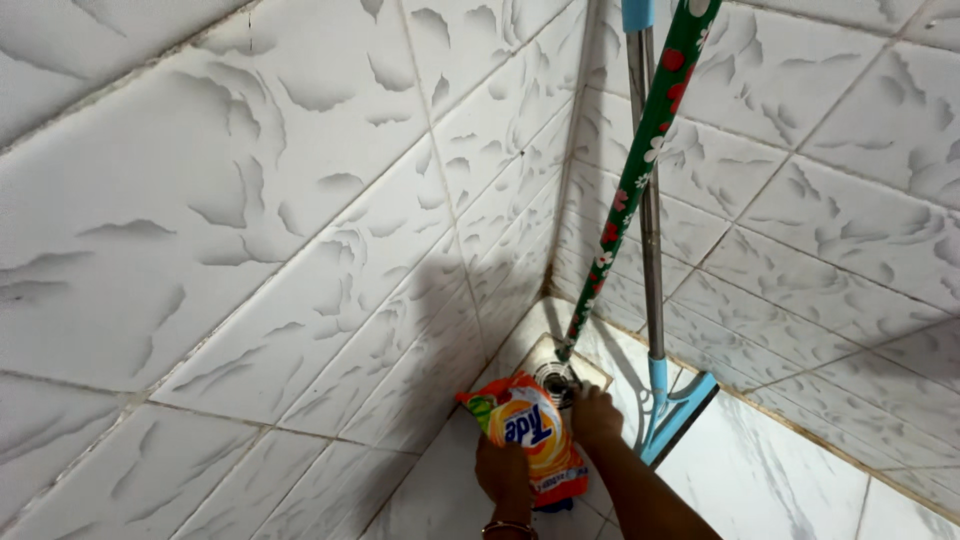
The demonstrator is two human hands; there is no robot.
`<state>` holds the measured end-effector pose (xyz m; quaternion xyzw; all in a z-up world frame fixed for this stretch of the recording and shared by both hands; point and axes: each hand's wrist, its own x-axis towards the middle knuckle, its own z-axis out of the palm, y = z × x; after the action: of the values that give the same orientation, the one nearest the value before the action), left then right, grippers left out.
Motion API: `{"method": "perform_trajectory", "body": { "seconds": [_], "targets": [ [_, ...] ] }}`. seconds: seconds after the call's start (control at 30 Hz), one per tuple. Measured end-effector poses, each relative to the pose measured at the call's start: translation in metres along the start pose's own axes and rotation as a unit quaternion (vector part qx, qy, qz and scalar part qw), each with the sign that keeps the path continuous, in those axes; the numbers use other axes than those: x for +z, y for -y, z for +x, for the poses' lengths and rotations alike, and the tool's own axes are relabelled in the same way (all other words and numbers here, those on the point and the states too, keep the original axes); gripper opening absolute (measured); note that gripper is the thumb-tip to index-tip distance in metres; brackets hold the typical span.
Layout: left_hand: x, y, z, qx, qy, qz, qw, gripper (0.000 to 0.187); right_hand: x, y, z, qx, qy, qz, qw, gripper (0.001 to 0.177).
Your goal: The person pours liquid detergent from a pouch into a red bucket on the bathroom floor. They then move to the sink to rinse their hands and the pouch under running water before returning to the bucket area.
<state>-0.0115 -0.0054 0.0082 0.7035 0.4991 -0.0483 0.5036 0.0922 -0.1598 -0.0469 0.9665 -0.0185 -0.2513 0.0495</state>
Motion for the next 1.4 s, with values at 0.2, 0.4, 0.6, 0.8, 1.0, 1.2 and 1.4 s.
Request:
{"method": "perform_trajectory", "body": {
  "seconds": [0.2,0.4,0.6,0.8,1.0,1.2,1.4],
  "targets": [
    [-0.007,-0.019,-0.017,-0.065,0.046,-0.009,0.997,0.032,0.014,-0.003,0.042,-0.07,-0.097,0.037,0.992,0.023],
    [0.004,-0.015,0.001,-0.048,0.045,0.027,0.998,0.032,0.019,-0.01,0.069,-0.101,-0.101,0.041,0.989,0.022],
    [0.008,-0.024,0.003,-0.061,0.055,0.019,0.996,0.029,0.038,-0.014,0.075,-0.141,-0.044,0.136,0.98,0.032],
    [-0.004,-0.03,-0.002,-0.087,0.065,0.029,0.994,0.029,0.027,-0.019,0.079,-0.14,0.032,0.273,0.951,0.033],
    [0.031,-0.005,0.022,-0.035,0.037,-0.055,0.997,0.029,-0.064,-0.022,0.05,-0.232,0.146,0.464,0.842,0.026],
    [0.049,-0.011,0.031,0.068,0.069,-0.221,0.97,0.031,-0.172,0.004,-0.019,-0.25,0.124,0.42,0.863,0.028],
    [0.031,-0.031,0.027,0.084,0.106,-0.263,0.955,0.03,-0.184,0.008,-0.042,-0.239,0.109,0.403,0.877,0.021]
  ]
}}
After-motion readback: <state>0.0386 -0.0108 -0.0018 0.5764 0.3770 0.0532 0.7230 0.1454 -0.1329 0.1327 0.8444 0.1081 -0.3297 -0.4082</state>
